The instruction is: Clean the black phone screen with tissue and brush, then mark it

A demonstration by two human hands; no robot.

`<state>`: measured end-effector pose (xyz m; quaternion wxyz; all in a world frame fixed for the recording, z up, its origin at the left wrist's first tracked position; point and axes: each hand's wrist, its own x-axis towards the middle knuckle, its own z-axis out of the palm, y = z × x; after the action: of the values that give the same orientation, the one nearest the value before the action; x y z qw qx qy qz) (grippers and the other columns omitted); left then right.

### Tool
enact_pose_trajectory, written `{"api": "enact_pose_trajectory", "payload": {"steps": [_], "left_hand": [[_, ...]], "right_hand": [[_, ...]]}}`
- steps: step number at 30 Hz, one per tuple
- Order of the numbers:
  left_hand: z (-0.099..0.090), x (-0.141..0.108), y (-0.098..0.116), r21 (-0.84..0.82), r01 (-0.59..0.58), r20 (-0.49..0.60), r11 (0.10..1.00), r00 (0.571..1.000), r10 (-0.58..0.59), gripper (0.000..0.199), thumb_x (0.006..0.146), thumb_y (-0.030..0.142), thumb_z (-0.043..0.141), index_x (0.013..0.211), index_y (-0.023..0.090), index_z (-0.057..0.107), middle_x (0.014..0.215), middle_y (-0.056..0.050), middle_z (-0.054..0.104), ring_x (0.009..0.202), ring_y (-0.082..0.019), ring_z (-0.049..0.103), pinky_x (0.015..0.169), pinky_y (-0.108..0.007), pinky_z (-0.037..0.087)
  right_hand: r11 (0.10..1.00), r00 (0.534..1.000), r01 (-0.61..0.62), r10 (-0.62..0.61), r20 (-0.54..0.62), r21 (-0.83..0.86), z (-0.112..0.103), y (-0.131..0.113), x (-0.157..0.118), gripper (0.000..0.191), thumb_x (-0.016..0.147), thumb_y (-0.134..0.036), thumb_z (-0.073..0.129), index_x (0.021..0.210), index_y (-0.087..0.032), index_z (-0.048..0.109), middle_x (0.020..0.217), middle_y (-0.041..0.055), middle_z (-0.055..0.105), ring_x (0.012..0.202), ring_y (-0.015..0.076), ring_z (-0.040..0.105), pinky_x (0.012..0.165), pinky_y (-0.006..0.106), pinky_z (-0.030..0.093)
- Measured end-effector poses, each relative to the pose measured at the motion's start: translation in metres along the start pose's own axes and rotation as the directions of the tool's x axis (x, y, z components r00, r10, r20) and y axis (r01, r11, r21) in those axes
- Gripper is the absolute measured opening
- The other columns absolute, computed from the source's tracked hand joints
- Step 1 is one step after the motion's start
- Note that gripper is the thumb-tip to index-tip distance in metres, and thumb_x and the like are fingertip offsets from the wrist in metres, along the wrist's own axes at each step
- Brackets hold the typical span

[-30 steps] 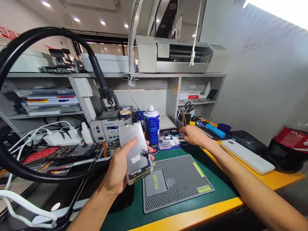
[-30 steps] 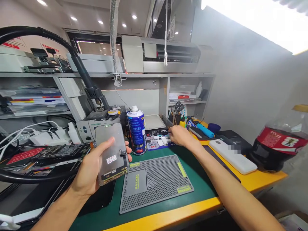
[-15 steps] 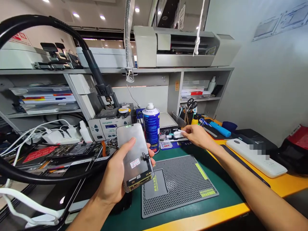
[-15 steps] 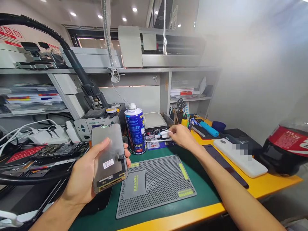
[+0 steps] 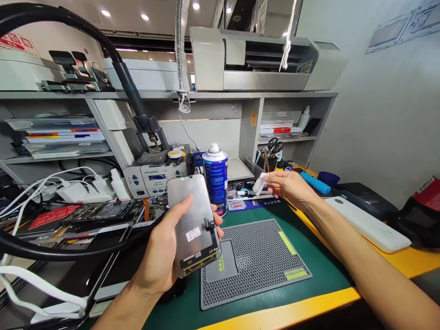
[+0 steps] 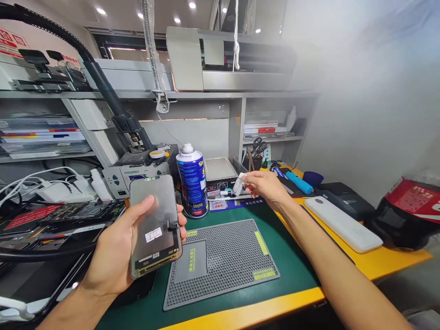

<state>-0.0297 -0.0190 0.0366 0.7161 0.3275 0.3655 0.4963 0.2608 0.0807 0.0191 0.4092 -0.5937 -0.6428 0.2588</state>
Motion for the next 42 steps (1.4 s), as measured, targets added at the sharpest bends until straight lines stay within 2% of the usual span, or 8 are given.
{"api": "enact_pose_trajectory", "payload": {"steps": [7,11,18,24,30,36,39,42], "left_hand": [[0.001,-0.001,0.000,0.012,0.002,0.011,1.000,1.000,-0.002,0.039,0.087,0.045,0.056,0.098,0.010,0.070,0.088,-0.013,0.070,0.073,-0.026,0.068,0.065,-0.039,0.058],[0.001,-0.002,0.000,0.018,-0.006,0.013,1.000,1.000,0.006,0.040,0.086,0.046,0.057,0.097,0.010,0.071,0.086,-0.013,0.070,0.072,-0.026,0.068,0.064,-0.037,0.058],[0.001,-0.003,0.000,0.014,-0.005,0.026,1.000,1.000,0.004,0.041,0.086,0.046,0.057,0.096,0.010,0.071,0.086,-0.013,0.070,0.072,-0.026,0.068,0.063,-0.036,0.058],[0.001,-0.004,0.001,0.013,0.000,0.043,1.000,0.999,-0.001,0.040,0.086,0.046,0.056,0.095,0.010,0.072,0.085,-0.012,0.069,0.072,-0.025,0.068,0.065,-0.036,0.058],[0.002,-0.004,0.000,0.028,-0.002,0.043,1.000,0.999,0.001,0.040,0.086,0.047,0.057,0.096,0.011,0.072,0.086,-0.012,0.070,0.073,-0.026,0.068,0.065,-0.037,0.058],[0.001,-0.004,0.000,0.027,-0.004,0.053,1.000,0.999,0.003,0.040,0.086,0.046,0.057,0.096,0.010,0.072,0.086,-0.013,0.070,0.073,-0.026,0.068,0.063,-0.036,0.058],[0.001,-0.004,0.000,0.015,0.008,0.052,1.000,0.999,-0.009,0.041,0.086,0.047,0.058,0.094,0.010,0.072,0.082,-0.013,0.070,0.072,-0.026,0.068,0.062,-0.035,0.058],[0.002,-0.005,0.001,0.015,0.022,0.038,1.000,0.999,-0.022,0.040,0.085,0.046,0.059,0.094,0.010,0.072,0.081,-0.013,0.070,0.073,-0.026,0.068,0.063,-0.035,0.058]], "right_hand": [[0.972,0.999,-0.004,0.013,0.035,-0.236,0.011,0.014,0.005,0.025,0.080,-0.037,0.062,0.083,-0.017,0.078,0.072,0.0034,0.070,0.065,0.0173,0.058,0.057,0.025,0.040],[0.948,0.998,-0.006,0.025,0.055,-0.317,0.008,0.015,0.007,0.032,0.084,-0.040,0.054,0.082,-0.017,0.077,0.071,0.0027,0.069,0.065,0.0177,0.057,0.058,0.027,0.040],[0.913,0.979,0.067,0.018,0.205,-0.402,0.015,0.006,0.000,0.034,0.085,-0.047,0.056,0.080,-0.018,0.074,0.067,0.0016,0.066,0.063,0.0177,0.059,0.055,0.026,0.040],[0.855,0.988,0.010,0.072,0.138,-0.519,0.015,0.015,0.004,0.031,0.091,-0.041,0.057,0.079,-0.016,0.070,0.077,0.0063,0.069,0.072,0.0188,0.063,0.065,0.029,0.045],[0.838,0.985,-0.026,0.116,0.132,-0.545,0.028,0.026,0.007,0.023,0.094,-0.036,0.061,0.101,-0.015,0.066,0.101,0.0051,0.068,0.088,0.0176,0.065,0.080,0.037,0.054],[0.906,0.984,-0.069,0.132,0.123,-0.418,0.016,0.018,0.008,0.022,0.095,-0.034,0.059,0.099,-0.013,0.066,0.091,0.0034,0.068,0.073,0.0136,0.065,0.064,0.028,0.054],[0.926,0.994,-0.075,0.099,0.046,-0.371,0.003,0.013,0.008,0.021,0.092,-0.028,0.056,0.094,-0.013,0.070,0.080,0.0048,0.070,0.064,0.0140,0.062,0.054,0.025,0.047],[0.926,0.998,-0.046,0.022,-0.066,-0.375,0.003,0.009,0.005,0.024,0.087,-0.027,0.055,0.094,-0.013,0.073,0.082,0.0074,0.072,0.069,0.0177,0.062,0.058,0.027,0.043]]}}
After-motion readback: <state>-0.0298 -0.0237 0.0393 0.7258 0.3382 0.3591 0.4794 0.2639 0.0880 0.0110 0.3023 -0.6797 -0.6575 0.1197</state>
